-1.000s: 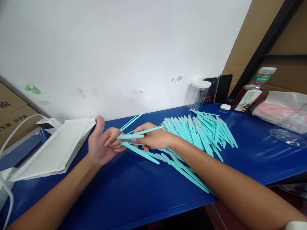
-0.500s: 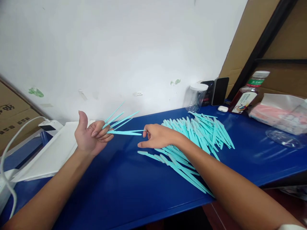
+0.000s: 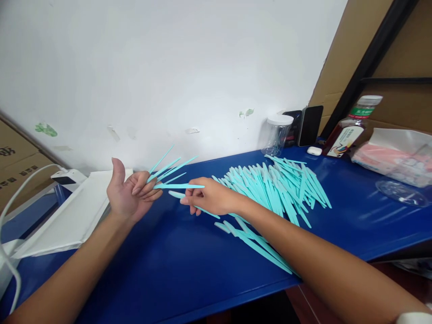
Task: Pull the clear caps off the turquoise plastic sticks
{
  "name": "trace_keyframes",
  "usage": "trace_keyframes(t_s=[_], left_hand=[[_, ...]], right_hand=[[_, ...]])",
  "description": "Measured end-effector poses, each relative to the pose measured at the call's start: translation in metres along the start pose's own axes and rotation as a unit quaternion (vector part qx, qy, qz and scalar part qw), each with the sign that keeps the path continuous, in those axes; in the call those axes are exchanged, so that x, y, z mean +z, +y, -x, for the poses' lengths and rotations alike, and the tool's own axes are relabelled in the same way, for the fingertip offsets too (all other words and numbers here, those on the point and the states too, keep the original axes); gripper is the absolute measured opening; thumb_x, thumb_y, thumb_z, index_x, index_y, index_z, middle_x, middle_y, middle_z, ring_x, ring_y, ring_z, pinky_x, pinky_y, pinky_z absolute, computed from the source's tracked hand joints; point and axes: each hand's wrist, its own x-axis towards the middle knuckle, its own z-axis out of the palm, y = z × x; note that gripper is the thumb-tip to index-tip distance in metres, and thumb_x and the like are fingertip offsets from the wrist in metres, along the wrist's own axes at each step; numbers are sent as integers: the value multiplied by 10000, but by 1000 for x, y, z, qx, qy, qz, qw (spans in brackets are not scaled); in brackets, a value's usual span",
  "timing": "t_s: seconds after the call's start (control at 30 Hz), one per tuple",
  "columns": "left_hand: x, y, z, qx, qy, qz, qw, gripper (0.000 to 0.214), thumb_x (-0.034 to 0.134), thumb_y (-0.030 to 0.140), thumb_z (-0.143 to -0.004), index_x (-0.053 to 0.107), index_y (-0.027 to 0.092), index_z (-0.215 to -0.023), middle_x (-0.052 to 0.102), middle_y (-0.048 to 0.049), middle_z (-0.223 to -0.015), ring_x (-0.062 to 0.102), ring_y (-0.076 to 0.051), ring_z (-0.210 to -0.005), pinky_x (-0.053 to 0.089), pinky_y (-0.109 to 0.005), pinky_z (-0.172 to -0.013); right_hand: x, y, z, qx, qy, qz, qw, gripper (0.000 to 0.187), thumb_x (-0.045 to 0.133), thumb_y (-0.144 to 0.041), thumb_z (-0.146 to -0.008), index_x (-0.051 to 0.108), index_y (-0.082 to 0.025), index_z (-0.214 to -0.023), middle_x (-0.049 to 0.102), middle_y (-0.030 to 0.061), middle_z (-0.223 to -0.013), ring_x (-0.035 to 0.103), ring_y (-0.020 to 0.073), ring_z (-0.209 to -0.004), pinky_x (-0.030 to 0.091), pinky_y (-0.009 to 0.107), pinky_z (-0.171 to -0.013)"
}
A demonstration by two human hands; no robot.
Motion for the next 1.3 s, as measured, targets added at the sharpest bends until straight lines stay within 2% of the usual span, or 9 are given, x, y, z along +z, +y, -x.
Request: trace_keyframes(t_s=[0.13,0.3,0.47,0.6,0.7,0.83,0.9,1.07,1.3], left_hand=[[6,-6,3,-23,-7,4,1000,834,189,845,-947,328,199,-439,218,34,-430,256,-84,-371,205,-229,-392],[9,-13,5,-22,-27,-11,999,829,201,829,-960,350,195,-448,234,29,-443,270,-84,-385,200,-231,-400],[14,-23,9,-21,-62,-45,997,839,214,815,-970,390,182,-449,251,28,-459,251,-77,-400,198,-229,-414],[15,-22,10,-32,-41,-13,999,816,236,823,-962,333,193,-454,239,34,-460,253,-76,-393,200,-229,-412],[10,-13,5,-14,-4,1,1000,803,248,836,-951,289,204,-458,210,38,-451,263,-81,-381,197,-231,-400],[-1,-3,-3,56,59,-9,997,797,277,837,-950,277,204,-464,187,44,-441,262,-81,-366,199,-233,-393],[-6,-1,-6,90,89,-18,992,794,289,819,-962,286,201,-465,181,46,-432,241,-77,-355,179,-231,-388],[-10,-5,-9,133,118,-35,983,785,342,791,-973,303,191,-468,164,56,-431,202,-63,-347,127,-216,-381],[-7,-16,-7,122,91,-36,988,778,389,782,-967,335,187,-470,173,53,-450,226,-65,-371,132,-217,-387]], right_hand=[[11,-11,-2,41,25,-88,995,436,708,-577,-920,576,-186,-779,666,-11,-661,543,86,-453,391,221,-420],[20,-12,-3,72,40,-153,985,441,719,-586,-909,616,-171,-801,688,0,-669,451,59,-394,296,215,-334],[24,-7,-3,112,24,-194,974,357,722,-528,-923,656,-177,-919,713,7,-749,490,66,-425,339,189,-326],[21,-10,-5,107,14,-184,977,330,640,-486,-987,671,-161,-933,730,35,-785,543,90,-454,419,209,-368],[10,-7,-9,115,58,-130,983,380,484,-490,-1061,666,-160,-1014,751,60,-804,587,124,-468,450,251,-417],[-13,4,-9,56,208,157,964,331,560,-423,-1019,662,-172,-830,686,32,-685,554,125,-523,368,264,-512],[-24,8,-6,23,177,246,953,333,632,-443,-968,662,-181,-763,648,18,-646,544,135,-560,348,277,-543],[-41,1,9,81,-43,273,958,331,768,-524,-829,724,-198,-799,661,26,-714,558,157,-590,354,296,-528],[-52,-5,19,148,-31,364,919,326,889,-468,-714,731,-214,-844,701,62,-840,588,195,-674,335,306,-534]])
